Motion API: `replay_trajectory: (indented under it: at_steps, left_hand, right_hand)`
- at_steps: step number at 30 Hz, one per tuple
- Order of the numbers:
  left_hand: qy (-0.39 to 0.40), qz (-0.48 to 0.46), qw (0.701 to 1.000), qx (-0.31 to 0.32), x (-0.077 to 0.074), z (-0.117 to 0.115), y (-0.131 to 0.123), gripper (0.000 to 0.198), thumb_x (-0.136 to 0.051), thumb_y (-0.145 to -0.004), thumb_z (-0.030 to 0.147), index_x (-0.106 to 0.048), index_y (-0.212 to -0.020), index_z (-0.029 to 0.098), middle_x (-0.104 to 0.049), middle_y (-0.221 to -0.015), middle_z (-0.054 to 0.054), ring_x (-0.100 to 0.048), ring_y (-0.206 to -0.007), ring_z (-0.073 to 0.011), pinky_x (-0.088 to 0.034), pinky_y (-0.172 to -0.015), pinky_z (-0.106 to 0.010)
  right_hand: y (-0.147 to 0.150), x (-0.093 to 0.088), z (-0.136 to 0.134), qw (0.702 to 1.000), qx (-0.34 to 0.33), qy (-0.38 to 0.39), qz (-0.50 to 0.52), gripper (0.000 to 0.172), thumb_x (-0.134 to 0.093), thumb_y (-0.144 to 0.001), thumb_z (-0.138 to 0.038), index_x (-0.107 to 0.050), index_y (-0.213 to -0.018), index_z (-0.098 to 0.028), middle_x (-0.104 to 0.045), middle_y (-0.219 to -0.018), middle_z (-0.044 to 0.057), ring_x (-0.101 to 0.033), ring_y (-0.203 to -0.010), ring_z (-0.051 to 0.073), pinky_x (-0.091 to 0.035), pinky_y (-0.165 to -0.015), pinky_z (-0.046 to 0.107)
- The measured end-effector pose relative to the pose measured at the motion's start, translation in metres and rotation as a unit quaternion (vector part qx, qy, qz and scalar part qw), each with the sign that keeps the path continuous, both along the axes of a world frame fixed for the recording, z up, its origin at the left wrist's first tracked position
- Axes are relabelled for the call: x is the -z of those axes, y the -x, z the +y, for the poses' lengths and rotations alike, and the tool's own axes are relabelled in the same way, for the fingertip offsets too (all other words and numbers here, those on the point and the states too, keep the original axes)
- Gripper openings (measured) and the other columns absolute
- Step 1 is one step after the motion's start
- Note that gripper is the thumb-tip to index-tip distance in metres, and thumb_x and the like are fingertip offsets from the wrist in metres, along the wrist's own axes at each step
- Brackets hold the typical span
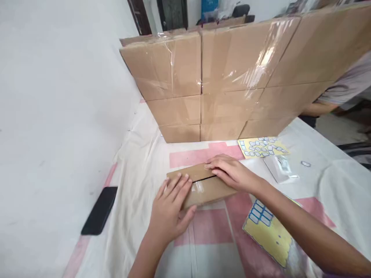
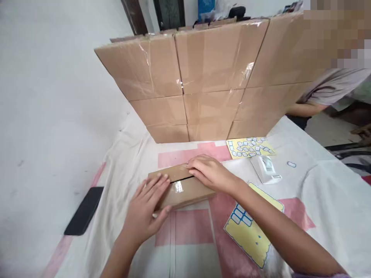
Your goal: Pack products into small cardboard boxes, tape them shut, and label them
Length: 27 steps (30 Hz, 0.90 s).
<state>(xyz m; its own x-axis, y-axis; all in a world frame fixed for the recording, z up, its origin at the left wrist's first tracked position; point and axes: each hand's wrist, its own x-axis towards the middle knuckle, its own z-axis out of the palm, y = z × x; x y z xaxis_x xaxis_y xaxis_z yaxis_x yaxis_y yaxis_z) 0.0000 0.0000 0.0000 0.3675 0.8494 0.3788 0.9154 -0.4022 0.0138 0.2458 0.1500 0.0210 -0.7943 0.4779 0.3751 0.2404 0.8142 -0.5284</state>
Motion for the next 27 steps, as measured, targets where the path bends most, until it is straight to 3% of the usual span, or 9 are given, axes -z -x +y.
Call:
replay_trajectory:
  at_steps: [2, 5, 7, 10, 12, 16, 22, 27]
  left_hand:
    - [-0.001, 0.000, 1.000, -0.001, 0.003, 0.001, -0.007, 0.062, -0.052, -0.095, 0.040, -0.041, -0.150, 0.014, -0.049, -0.155, -0.006, -0.042, -0.145, -0.0259, -0.036, -0.118, -0.046]
    - [-0.001, -0.006, 1.000, -0.015, 0.005, -0.001, -0.016, 0.062, -0.052, -0.095, 0.040, -0.042, -0.150, 0.013, -0.050, -0.154, -0.008, -0.043, -0.144, -0.0286, -0.040, -0.115, -0.047]
    - [0.002, -0.012, 1.000, -0.026, 0.006, -0.004, -0.022, 0.063, -0.052, -0.094, 0.041, -0.043, -0.149, 0.012, -0.050, -0.154, -0.009, -0.043, -0.144, -0.0312, -0.040, -0.114, -0.049]
    - [0.008, -0.032, 0.998, -0.049, 0.007, -0.009, -0.028, 0.065, -0.053, -0.093, 0.044, -0.044, -0.149, 0.012, -0.048, -0.155, -0.009, -0.044, -0.143, -0.0334, -0.040, -0.114, -0.051]
    - [0.006, -0.055, 0.996, -0.063, 0.009, -0.010, -0.031, 0.065, -0.053, -0.093, 0.046, -0.045, -0.149, 0.013, -0.048, -0.155, -0.008, -0.045, -0.143, -0.0332, -0.039, -0.115, -0.051]
    - [0.000, -0.090, 0.994, -0.061, 0.013, -0.009, -0.032, 0.064, -0.055, -0.092, 0.045, -0.048, -0.146, 0.013, -0.048, -0.155, -0.008, -0.043, -0.144, -0.0326, -0.037, -0.116, -0.051]
    - [0.007, -0.103, 0.993, -0.051, 0.015, -0.009, -0.029, 0.065, -0.055, -0.090, 0.043, -0.045, -0.148, 0.013, -0.046, -0.156, -0.007, -0.041, -0.145, -0.0318, -0.037, -0.117, -0.051]
    - [0.026, -0.124, 0.990, -0.060, 0.016, -0.011, -0.029, 0.058, -0.055, -0.088, 0.038, -0.050, -0.139, 0.012, -0.043, -0.158, -0.007, -0.038, -0.147, -0.0301, -0.035, -0.119, -0.049]
  right_hand:
    - [0.005, -0.004, 0.005, 0.999, -0.004, -0.046, 0.006, 0.018, -0.050, -0.102, -0.025, -0.066, -0.108, -0.018, -0.071, -0.108, 0.009, -0.061, -0.107, 0.023, -0.045, -0.099, 0.042]
    - [0.015, -0.013, -0.005, 0.997, 0.076, 0.000, 0.027, 0.019, -0.052, -0.099, -0.026, -0.066, -0.089, -0.019, -0.068, -0.096, 0.007, -0.060, -0.098, 0.023, -0.045, -0.090, 0.040]
    - [0.022, -0.019, -0.023, 0.979, 0.156, 0.124, 0.029, 0.028, -0.050, -0.098, -0.028, -0.059, -0.073, -0.018, -0.060, -0.077, 0.003, -0.056, -0.078, 0.018, -0.044, -0.072, 0.032]
    - [0.030, -0.028, -0.049, 0.921, 0.178, 0.345, -0.032, 0.038, -0.049, -0.095, -0.032, -0.048, -0.060, -0.019, -0.041, -0.059, -0.003, -0.039, -0.057, 0.012, -0.029, -0.053, 0.027]
    - [0.036, -0.032, -0.056, 0.888, 0.169, 0.422, -0.066, 0.038, -0.049, -0.094, -0.035, -0.051, -0.060, -0.018, -0.038, -0.057, -0.004, -0.035, -0.057, 0.011, -0.025, -0.052, 0.026]
    - [0.048, -0.040, -0.054, 0.849, 0.173, 0.493, -0.076, 0.033, -0.053, -0.089, -0.034, -0.060, -0.063, -0.016, -0.040, -0.056, -0.004, -0.034, -0.056, 0.010, -0.024, -0.053, 0.026]
    - [0.061, -0.046, -0.054, 0.741, 0.210, 0.637, -0.031, 0.018, -0.059, -0.083, -0.031, -0.063, -0.073, -0.016, -0.043, -0.050, -0.007, -0.025, -0.042, 0.005, -0.014, -0.044, 0.024]
    - [0.063, -0.038, -0.059, 0.706, 0.238, 0.666, -0.037, 0.013, -0.055, -0.084, -0.025, -0.063, -0.079, -0.016, -0.044, -0.046, -0.008, -0.019, -0.038, 0.003, -0.011, -0.042, 0.022]
